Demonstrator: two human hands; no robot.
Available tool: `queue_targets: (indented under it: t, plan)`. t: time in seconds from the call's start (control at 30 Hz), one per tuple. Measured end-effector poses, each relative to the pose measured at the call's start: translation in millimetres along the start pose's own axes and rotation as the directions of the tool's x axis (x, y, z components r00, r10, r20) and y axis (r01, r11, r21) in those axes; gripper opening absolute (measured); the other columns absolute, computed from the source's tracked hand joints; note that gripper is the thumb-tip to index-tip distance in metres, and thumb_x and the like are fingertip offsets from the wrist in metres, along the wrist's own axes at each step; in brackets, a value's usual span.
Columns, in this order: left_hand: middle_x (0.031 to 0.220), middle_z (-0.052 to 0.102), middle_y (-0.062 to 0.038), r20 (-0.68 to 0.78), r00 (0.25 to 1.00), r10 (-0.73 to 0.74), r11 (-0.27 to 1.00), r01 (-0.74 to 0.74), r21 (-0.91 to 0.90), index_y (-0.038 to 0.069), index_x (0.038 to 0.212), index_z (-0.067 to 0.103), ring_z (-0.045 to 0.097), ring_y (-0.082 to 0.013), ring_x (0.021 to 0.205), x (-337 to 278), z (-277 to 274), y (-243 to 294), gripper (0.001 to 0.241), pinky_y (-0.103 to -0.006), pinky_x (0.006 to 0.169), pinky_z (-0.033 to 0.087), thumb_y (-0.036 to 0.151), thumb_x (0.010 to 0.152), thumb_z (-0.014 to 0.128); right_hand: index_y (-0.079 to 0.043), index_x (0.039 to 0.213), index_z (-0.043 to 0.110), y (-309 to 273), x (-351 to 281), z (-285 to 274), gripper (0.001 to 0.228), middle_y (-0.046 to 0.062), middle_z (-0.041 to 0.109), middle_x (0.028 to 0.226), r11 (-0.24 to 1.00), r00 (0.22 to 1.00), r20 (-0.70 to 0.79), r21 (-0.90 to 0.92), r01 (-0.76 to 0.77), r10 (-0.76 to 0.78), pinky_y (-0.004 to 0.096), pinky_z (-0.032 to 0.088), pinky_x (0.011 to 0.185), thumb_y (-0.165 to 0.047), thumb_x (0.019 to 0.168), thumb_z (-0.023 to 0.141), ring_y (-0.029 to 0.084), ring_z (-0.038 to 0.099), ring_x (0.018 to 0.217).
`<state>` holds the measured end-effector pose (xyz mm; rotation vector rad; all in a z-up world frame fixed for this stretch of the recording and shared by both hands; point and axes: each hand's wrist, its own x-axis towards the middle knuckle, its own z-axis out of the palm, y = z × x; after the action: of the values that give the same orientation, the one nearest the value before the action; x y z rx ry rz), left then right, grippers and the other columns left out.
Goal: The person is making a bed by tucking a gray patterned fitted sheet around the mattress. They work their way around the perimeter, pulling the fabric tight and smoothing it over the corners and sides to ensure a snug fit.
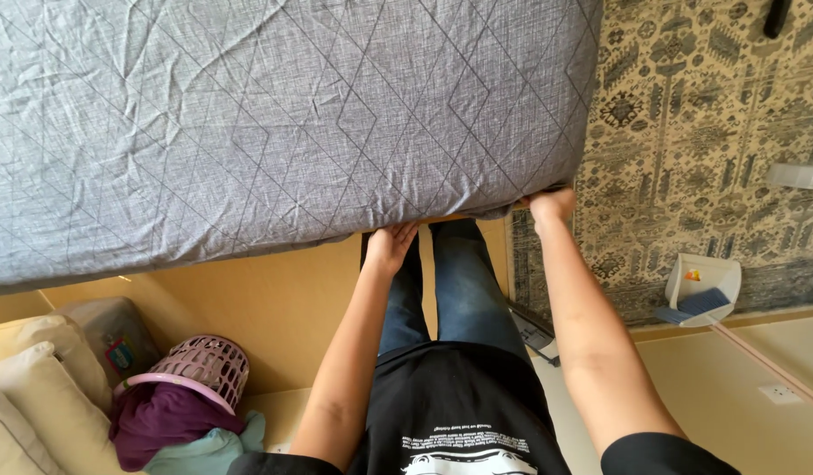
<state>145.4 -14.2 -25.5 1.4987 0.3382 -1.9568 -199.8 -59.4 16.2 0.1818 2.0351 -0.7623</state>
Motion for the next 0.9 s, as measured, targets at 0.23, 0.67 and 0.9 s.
queue_targets:
  t: [0.23,0.67,0.9]
  plan:
    - [0.147,0.050,-0.018,-0.114,0.993,-0.024,0.953,-0.012,-0.302,0.000,0.144,0.047,0.050,-0.0358,0.135,5.3,20.7,-10.2,0.046,-0.0521,0.117,0.043,0.029,0.109,0.043,0.000,0.139,0.048,37.5,48.8,2.5,0.047,0.015,0.056,0.142,0.977,0.983,-0.172,-0.213,0.019,-0.057,0.036,0.054,0.098,-0.026,0.102,0.059,0.023,0.061,0.121]
    - [0.155,0.047,-0.013,-0.117,0.986,0.122,0.748,-0.169,-0.642,0.010,0.151,0.046,0.044,-0.0351,0.141,-22.9,107.7,9.0,0.062,-0.0547,0.118,0.034,0.050,0.104,0.037,-0.010,0.158,0.037,51.2,84.5,-26.9,0.051,0.013,0.058,0.151,0.981,0.920,0.384,0.140,-0.137,0.074,0.033,0.051,0.067,-0.021,0.109,0.040,0.023,0.054,0.097]
    - [0.154,0.049,-0.013,-0.152,0.974,0.171,0.837,-0.225,-0.500,0.008,0.150,0.045,0.046,-0.0341,0.140,9.2,58.4,-13.9,0.060,-0.0538,0.117,0.038,0.046,0.105,0.037,0.004,0.129,0.063,51.9,43.5,-26.1,0.030,0.016,0.072,0.109,0.975,0.982,0.188,0.221,-0.014,-0.029,0.033,0.042,0.050,0.002,0.099,0.067,0.020,0.053,0.066]
